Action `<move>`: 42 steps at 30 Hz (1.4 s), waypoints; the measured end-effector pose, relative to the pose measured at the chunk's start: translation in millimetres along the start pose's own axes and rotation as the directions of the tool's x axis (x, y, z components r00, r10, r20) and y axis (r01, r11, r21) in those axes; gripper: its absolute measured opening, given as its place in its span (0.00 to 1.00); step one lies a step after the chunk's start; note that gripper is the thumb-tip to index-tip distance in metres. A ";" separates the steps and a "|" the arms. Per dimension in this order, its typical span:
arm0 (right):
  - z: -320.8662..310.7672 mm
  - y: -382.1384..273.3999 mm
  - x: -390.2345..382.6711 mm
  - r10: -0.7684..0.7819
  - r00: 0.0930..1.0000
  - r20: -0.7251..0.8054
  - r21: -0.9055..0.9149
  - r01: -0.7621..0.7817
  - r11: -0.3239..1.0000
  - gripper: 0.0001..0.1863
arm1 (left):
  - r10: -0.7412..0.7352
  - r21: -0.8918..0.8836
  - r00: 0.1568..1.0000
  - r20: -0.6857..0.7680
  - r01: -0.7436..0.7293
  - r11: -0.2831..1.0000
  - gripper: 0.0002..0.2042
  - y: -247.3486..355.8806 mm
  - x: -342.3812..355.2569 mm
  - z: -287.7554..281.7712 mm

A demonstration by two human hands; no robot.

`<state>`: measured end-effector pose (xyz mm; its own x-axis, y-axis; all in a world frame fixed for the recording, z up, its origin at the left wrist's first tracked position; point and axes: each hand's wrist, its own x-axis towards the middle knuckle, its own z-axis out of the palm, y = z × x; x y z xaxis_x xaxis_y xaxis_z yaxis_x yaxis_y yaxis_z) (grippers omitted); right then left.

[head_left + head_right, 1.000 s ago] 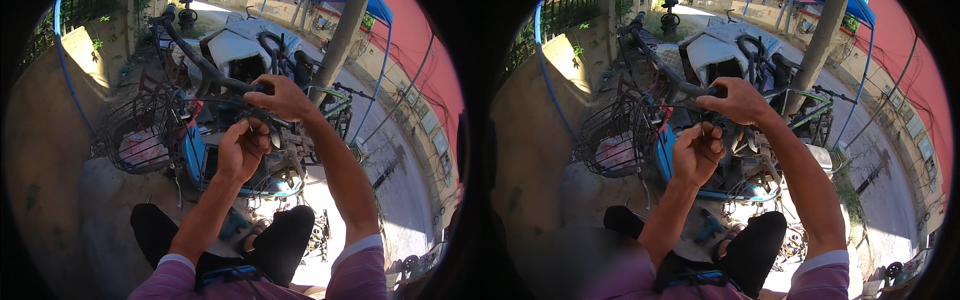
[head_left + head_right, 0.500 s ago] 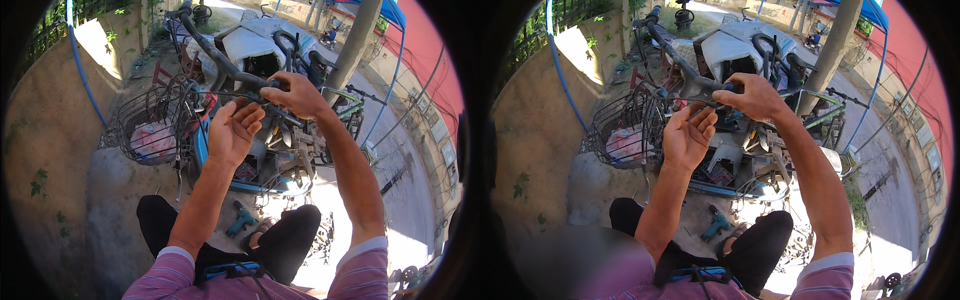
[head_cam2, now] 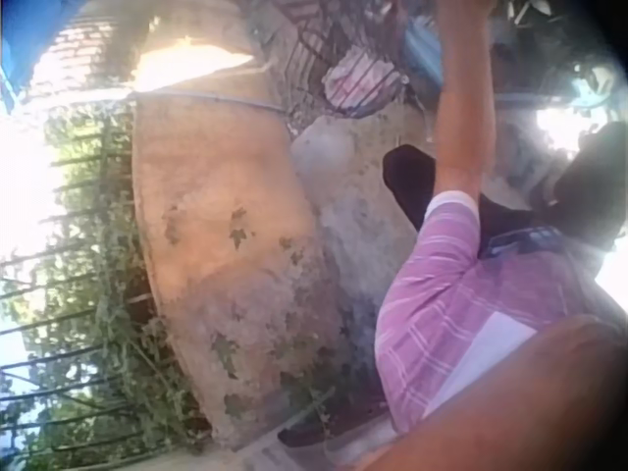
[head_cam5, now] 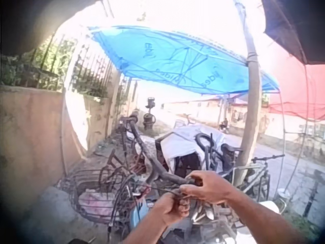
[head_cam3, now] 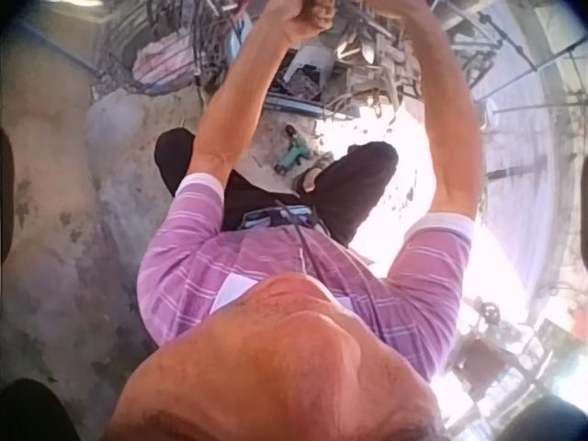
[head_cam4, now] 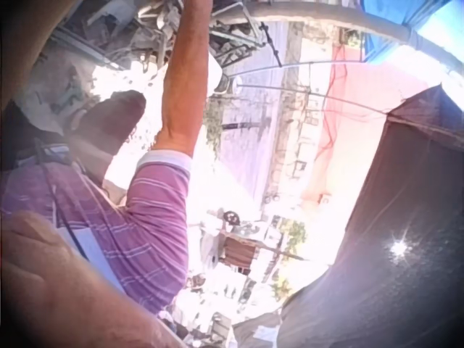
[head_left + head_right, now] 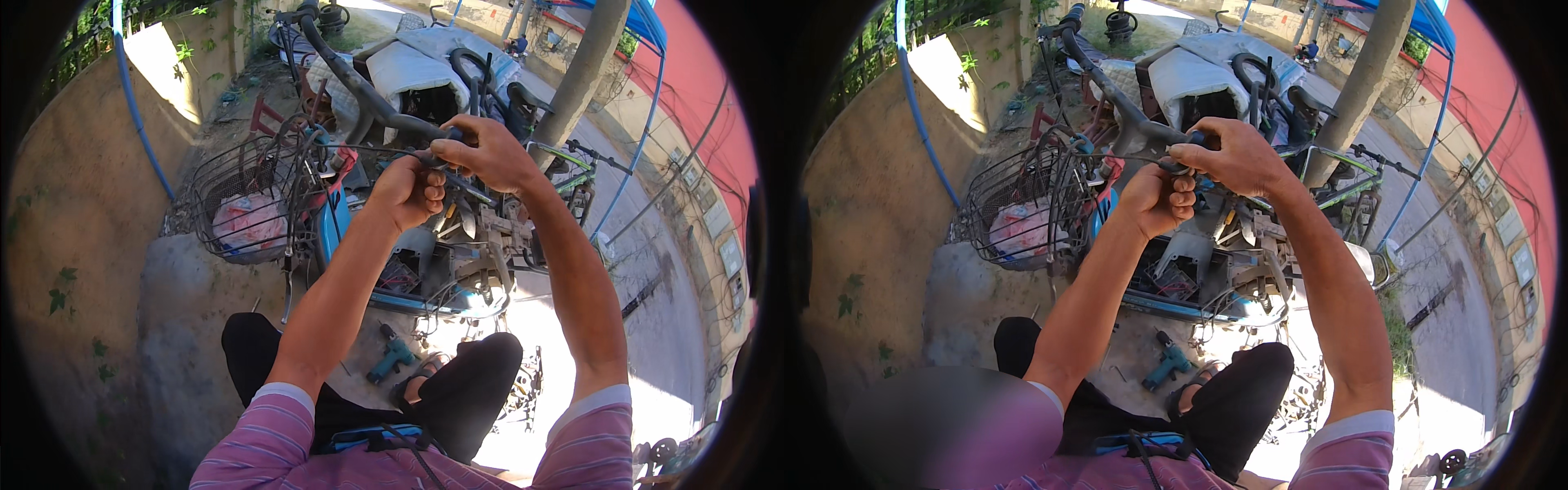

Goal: The person repairs a bicycle handlebar assembly using an Allen key and a cordless drill. They tighten bolts on the handlebar grip and brake lever, then use the drill to secure a blue plastic component on the handlebar stem.

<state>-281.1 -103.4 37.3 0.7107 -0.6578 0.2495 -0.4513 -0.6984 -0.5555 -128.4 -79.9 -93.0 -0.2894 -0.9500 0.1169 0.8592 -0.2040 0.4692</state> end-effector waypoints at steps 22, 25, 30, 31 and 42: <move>1.4 0.3 0.6 -0.029 0.999 -0.016 -0.067 0.028 0.997 0.25 | 0.267 0.087 0.964 0.002 -0.266 0.960 0.09 -36.3 -34.0 25.3; 2.8 1.7 2.0 -0.027 0.999 -0.031 -0.069 0.024 0.997 0.25 | 0.261 0.158 0.965 0.011 -0.259 0.953 0.07 -36.8 -38.2 23.8; 3.8 3.3 2.3 0.015 1.000 0.000 -0.005 -0.015 1.000 0.27 | 0.110 -0.138 0.982 0.150 -0.089 0.986 0.09 -27.5 -47.0 17.3; 2.2 5.0 2.3 0.006 1.000 0.012 -0.025 -0.006 1.000 0.28 | 0.151 0.009 0.984 0.091 -0.152 0.988 0.10 -25.7 -47.7 19.7; 0.2 4.4 2.5 -0.024 0.999 0.038 -0.054 0.026 0.998 0.25 | 0.126 0.083 0.988 0.090 -0.133 0.988 0.11 -20.6 -49.1 22.2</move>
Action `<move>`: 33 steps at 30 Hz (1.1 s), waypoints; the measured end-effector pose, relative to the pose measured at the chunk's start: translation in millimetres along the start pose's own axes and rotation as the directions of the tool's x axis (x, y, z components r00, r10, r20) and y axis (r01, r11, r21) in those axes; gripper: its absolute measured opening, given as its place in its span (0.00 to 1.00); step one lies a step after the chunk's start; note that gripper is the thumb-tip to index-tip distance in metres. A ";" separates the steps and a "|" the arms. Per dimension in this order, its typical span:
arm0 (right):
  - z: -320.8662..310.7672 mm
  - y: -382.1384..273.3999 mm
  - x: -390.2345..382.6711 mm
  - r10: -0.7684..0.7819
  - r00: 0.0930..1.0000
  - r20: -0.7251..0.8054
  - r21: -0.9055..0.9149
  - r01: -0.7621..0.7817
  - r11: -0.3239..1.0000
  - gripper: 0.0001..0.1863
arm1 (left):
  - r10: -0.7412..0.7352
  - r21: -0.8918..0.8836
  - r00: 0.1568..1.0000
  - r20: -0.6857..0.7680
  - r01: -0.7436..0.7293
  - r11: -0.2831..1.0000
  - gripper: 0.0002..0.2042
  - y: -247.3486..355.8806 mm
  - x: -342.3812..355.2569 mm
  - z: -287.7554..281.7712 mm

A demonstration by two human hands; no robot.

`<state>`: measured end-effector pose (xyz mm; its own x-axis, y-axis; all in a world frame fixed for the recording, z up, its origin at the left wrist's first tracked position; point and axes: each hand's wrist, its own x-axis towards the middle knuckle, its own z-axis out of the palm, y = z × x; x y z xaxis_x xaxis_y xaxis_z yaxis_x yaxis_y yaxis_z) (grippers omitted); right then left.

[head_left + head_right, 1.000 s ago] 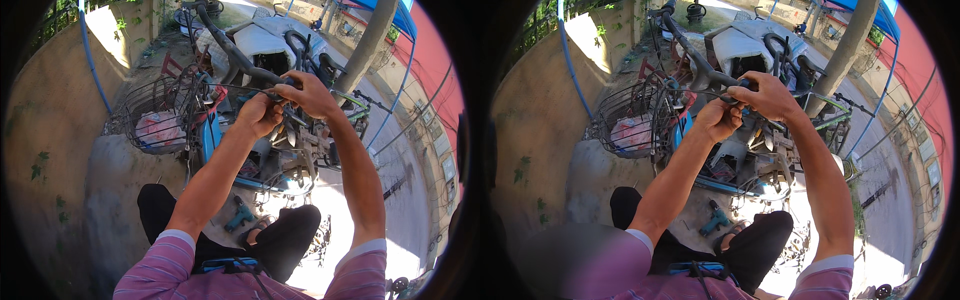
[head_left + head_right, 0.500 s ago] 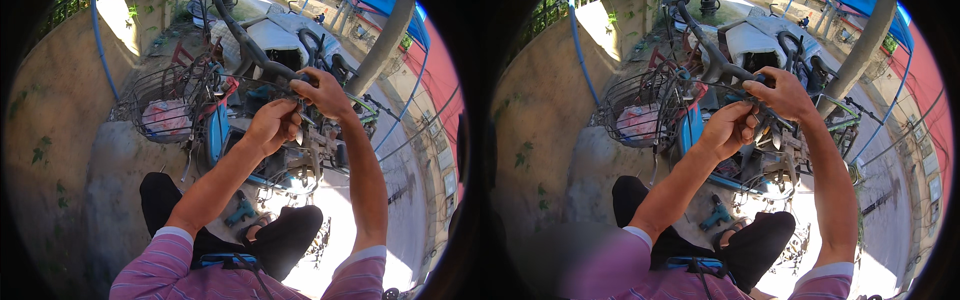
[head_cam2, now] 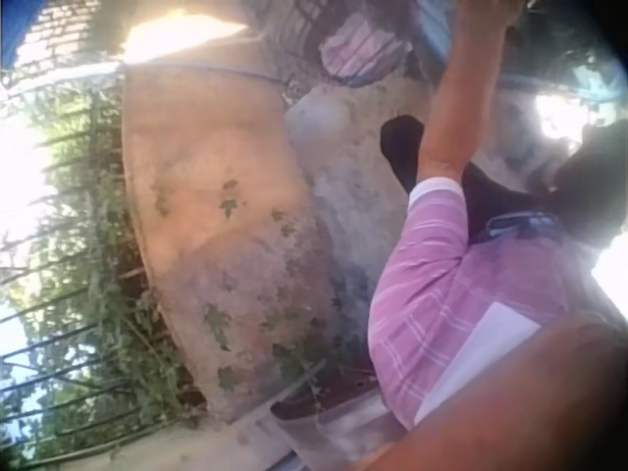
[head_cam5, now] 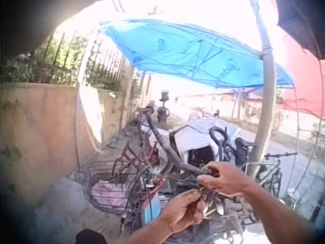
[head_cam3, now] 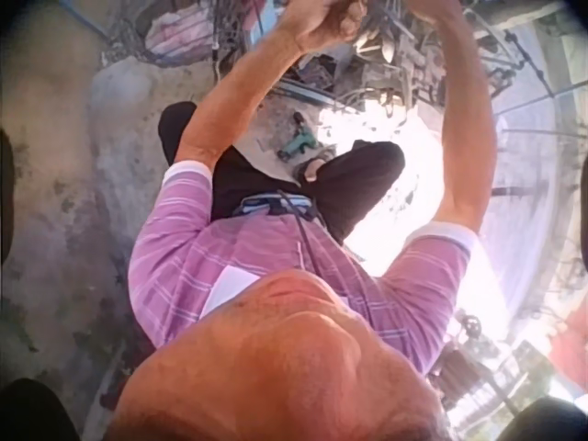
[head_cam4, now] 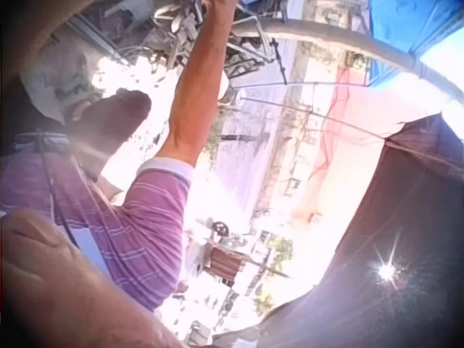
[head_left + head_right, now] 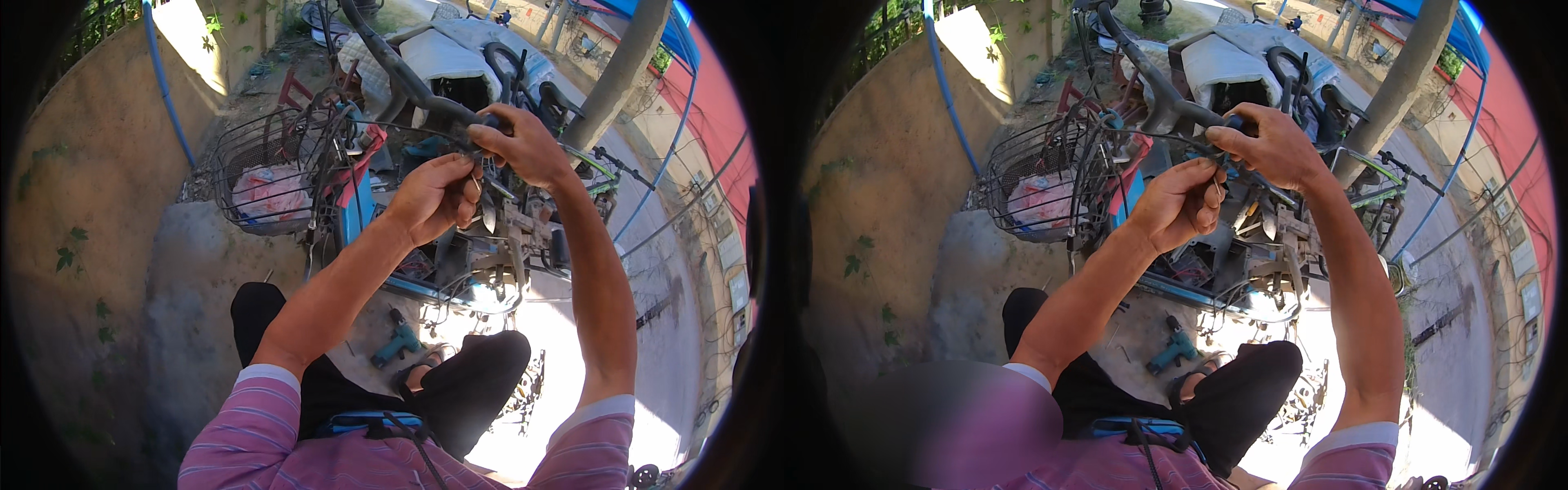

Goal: The person repairs a bicycle handlebar assembly using an Allen key and a cordless drill. They tighten bolts on the handlebar grip and brake lever, then use the drill to secure a blue plastic component on the handlebar stem.

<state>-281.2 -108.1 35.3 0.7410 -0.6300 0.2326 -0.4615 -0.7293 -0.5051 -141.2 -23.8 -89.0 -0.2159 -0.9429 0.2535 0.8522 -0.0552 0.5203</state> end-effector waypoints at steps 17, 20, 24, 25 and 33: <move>-0.6 4.9 4.2 0.010 1.000 0.026 0.062 -0.012 0.998 0.27 | 0.037 0.462 0.937 -0.347 0.137 0.876 0.09 -36.5 -6.1 -21.9; 2.2 4.7 3.5 -0.003 0.999 0.032 0.096 0.000 0.995 0.27 | 0.253 0.635 0.937 -0.240 -0.046 0.771 0.09 -26.7 -28.3 -26.2; -3.4 3.5 2.2 0.011 0.996 0.084 0.123 -0.021 0.992 0.27 | 0.560 0.750 0.784 0.268 -0.535 0.390 0.10 31.8 -40.8 21.6; -4.7 2.8 4.6 0.036 0.993 0.116 0.123 -0.050 0.991 0.27 | 0.600 0.758 0.728 0.332 -0.584 0.290 0.11 51.0 -28.6 32.7; -0.9 -23.0 21.8 0.117 0.986 0.116 0.008 -0.119 0.993 0.32 | 0.362 0.927 0.855 0.370 -0.365 -0.087 0.12 124.6 95.1 -1.7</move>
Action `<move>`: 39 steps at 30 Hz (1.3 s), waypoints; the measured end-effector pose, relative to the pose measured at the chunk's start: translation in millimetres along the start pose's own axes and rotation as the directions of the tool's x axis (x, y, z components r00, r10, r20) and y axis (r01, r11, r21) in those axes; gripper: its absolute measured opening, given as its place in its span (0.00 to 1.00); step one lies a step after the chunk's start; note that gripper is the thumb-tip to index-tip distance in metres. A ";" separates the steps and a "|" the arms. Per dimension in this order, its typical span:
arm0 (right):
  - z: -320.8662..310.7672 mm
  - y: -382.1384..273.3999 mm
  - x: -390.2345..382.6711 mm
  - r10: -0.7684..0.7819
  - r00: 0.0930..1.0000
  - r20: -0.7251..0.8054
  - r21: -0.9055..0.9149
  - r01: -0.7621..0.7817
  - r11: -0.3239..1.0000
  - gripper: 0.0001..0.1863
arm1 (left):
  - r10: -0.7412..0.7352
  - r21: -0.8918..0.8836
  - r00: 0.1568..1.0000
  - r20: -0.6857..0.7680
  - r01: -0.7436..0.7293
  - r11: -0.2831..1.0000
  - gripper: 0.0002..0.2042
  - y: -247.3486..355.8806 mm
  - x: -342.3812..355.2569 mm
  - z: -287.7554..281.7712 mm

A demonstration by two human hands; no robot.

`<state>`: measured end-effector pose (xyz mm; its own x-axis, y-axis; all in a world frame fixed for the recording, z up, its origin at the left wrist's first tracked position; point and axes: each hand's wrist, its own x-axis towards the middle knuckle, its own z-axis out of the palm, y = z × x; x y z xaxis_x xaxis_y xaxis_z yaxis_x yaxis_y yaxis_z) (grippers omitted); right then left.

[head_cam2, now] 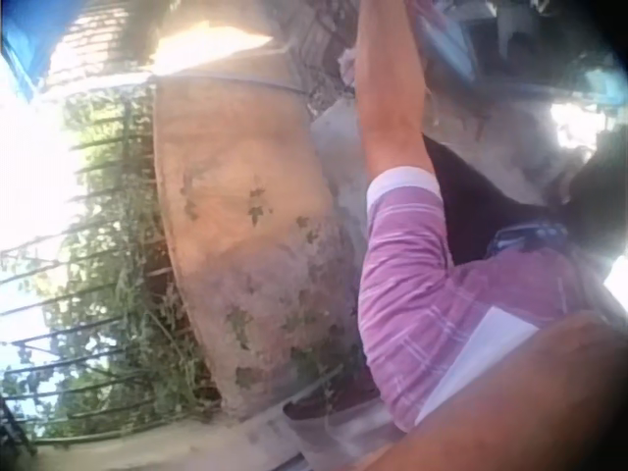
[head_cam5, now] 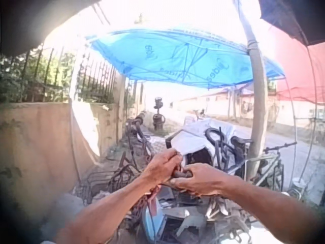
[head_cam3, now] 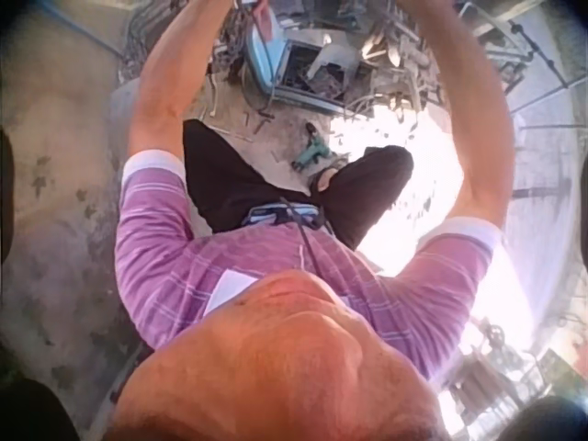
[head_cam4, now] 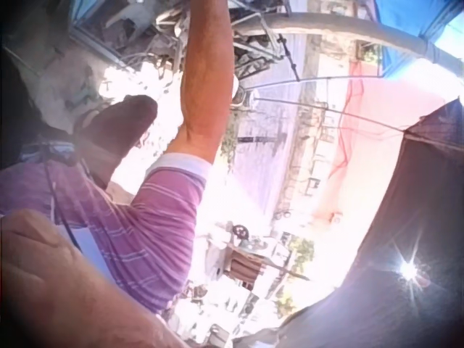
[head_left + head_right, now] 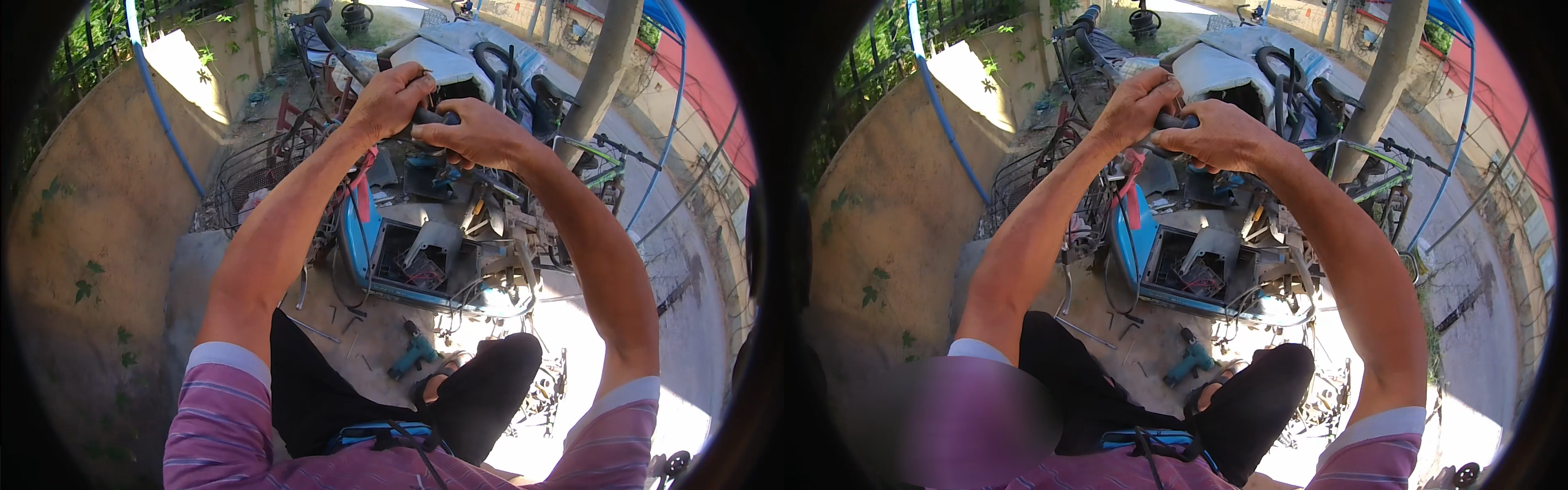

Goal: The person repairs a bicycle handlebar assembly using an Allen key and a cordless drill. They tighten bolts on the handlebar grip and brake lever, then use the drill to secure a blue plastic component on the handlebar stem.

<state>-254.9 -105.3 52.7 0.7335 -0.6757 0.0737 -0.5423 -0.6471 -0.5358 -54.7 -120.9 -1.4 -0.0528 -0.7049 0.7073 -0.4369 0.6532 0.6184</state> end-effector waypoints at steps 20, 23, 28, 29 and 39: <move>-9.8 11.4 -6.6 0.028 0.992 0.125 0.069 -0.036 0.997 0.26 | -0.042 -0.083 0.999 0.031 0.044 0.996 0.13 4.2 -4.7 14.4; -1.0 17.7 -5.3 -0.084 0.996 -0.019 -0.151 0.080 0.985 0.26 | -0.013 -0.057 1.000 0.018 0.015 0.998 0.13 1.5 -3.3 14.0; 12.3 -6.2 -25.5 -0.103 0.975 -0.197 -0.517 -0.014 0.856 0.27 | 0.007 -0.036 1.000 0.018 -0.006 0.999 0.13 -3.5 -4.3 10.3; 12.2 -7.6 -26.5 -0.098 0.975 -0.200 -0.530 -0.023 0.848 0.27 | 0.013 -0.042 1.000 0.022 -0.013 0.999 0.13 -3.2 -4.8 10.6; 1.4 29.6 4.4 -0.067 0.994 0.090 0.082 0.060 0.995 0.24 | 0.016 -0.013 0.998 0.056 -0.015 1.000 0.13 -6.9 -2.9 14.0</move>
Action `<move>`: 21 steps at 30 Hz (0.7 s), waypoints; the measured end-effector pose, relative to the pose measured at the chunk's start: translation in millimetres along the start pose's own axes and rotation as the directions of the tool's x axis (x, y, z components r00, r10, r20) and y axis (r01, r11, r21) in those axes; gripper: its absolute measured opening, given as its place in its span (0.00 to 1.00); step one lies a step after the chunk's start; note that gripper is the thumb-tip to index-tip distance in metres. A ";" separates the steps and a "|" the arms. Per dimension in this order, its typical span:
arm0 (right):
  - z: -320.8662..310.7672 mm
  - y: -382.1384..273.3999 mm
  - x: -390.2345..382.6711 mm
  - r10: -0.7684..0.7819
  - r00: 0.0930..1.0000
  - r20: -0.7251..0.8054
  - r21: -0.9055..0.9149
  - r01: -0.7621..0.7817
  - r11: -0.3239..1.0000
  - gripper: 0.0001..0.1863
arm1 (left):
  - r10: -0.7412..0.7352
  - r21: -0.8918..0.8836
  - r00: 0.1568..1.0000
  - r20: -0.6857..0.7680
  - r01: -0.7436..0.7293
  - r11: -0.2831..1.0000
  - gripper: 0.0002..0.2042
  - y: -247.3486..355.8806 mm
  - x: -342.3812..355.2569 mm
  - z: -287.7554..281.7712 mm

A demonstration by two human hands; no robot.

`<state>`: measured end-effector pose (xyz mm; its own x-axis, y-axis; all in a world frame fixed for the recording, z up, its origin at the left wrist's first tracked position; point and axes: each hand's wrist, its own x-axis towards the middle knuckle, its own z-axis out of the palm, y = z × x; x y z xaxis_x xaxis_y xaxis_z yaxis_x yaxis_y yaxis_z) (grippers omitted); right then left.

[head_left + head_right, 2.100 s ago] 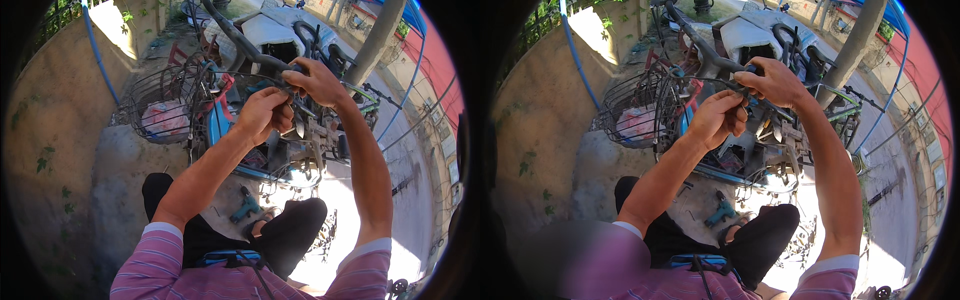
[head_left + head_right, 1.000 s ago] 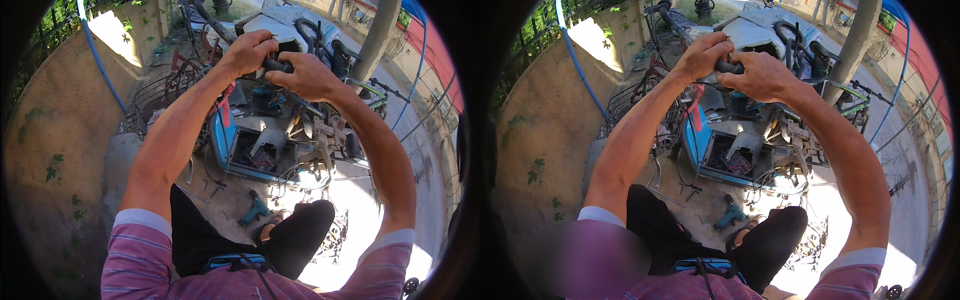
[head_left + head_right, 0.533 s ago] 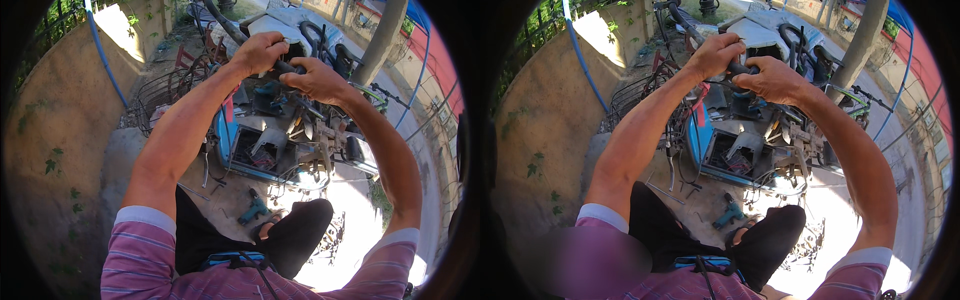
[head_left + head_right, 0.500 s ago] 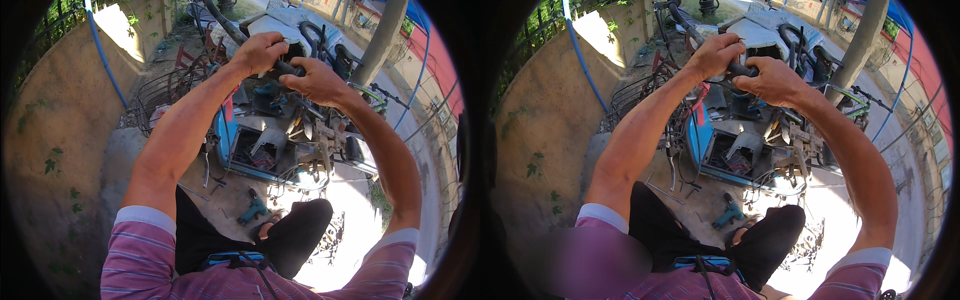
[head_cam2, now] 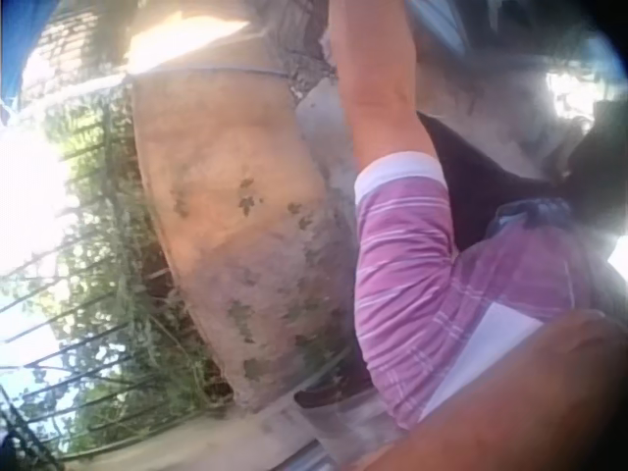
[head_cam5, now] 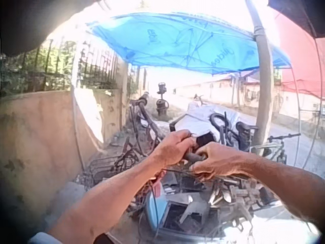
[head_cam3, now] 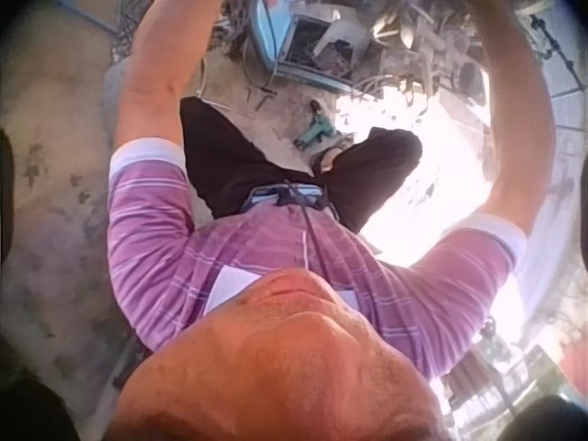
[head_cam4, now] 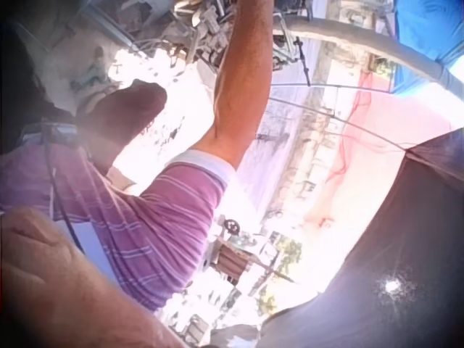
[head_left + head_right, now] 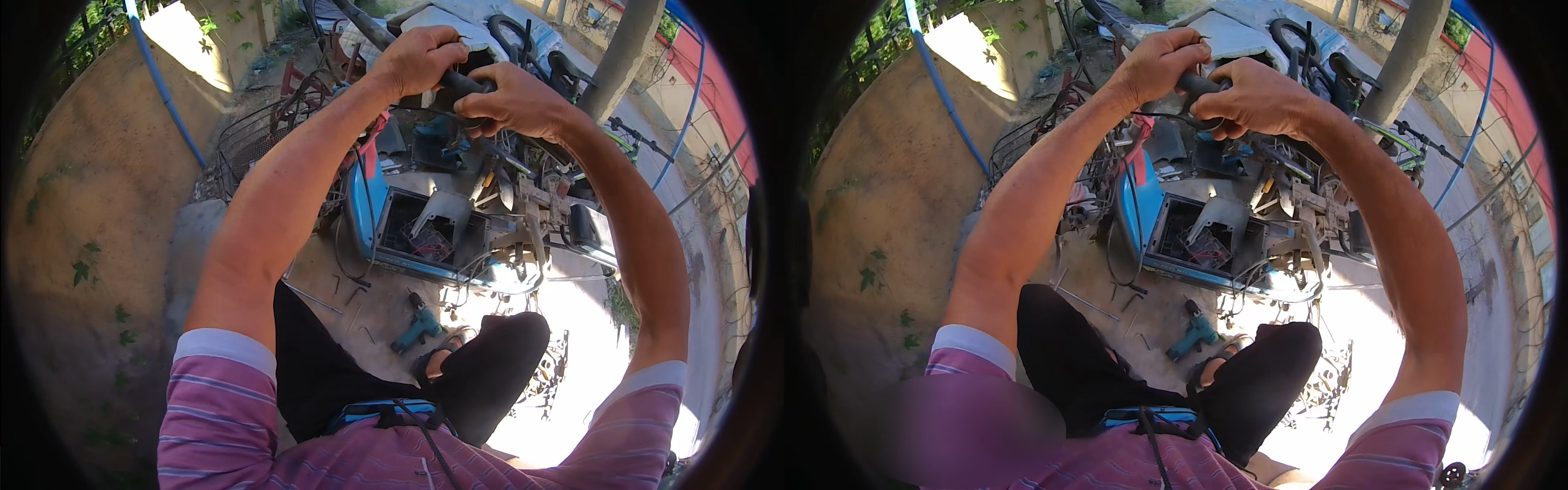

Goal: The person repairs a bicycle handlebar assembly using an Allen key and a cordless drill. They tighten bolts on the handlebar grip and brake lever, then use the drill to secure a blue plastic component on the handlebar stem.

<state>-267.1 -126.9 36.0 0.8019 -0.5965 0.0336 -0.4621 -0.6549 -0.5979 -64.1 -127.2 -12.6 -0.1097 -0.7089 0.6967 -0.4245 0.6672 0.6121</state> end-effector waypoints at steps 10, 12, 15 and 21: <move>1.7 -4.0 -8.5 -0.015 0.996 -0.083 -0.158 0.001 0.987 0.26 | 0.353 0.379 0.924 0.145 -0.381 0.843 0.12 -22.1 -14.4 -5.4; 12.2 -1.5 -13.8 -0.169 0.972 -0.166 -0.508 0.063 0.859 0.25 | -0.042 0.048 0.997 0.058 0.039 0.998 0.11 -10.8 -18.8 2.1; 19.8 8.2 -17.9 -0.335 0.913 -0.231 -0.591 0.142 0.794 0.23 | -0.053 -0.011 0.998 0.042 0.054 0.999 0.12 -5.0 -21.8 1.2; 0.9 9.8 -17.5 -0.116 0.991 -0.061 -0.145 0.106 0.984 0.24 | -0.128 -0.063 0.990 0.052 0.131 0.989 0.12 0.0 -22.5 4.9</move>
<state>-285.3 -122.5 28.8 0.8253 -0.5441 0.1513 -0.4249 -0.7748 -0.4681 -66.1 -112.4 -30.1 -0.1006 -0.7993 0.5925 -0.3775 0.5817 0.7206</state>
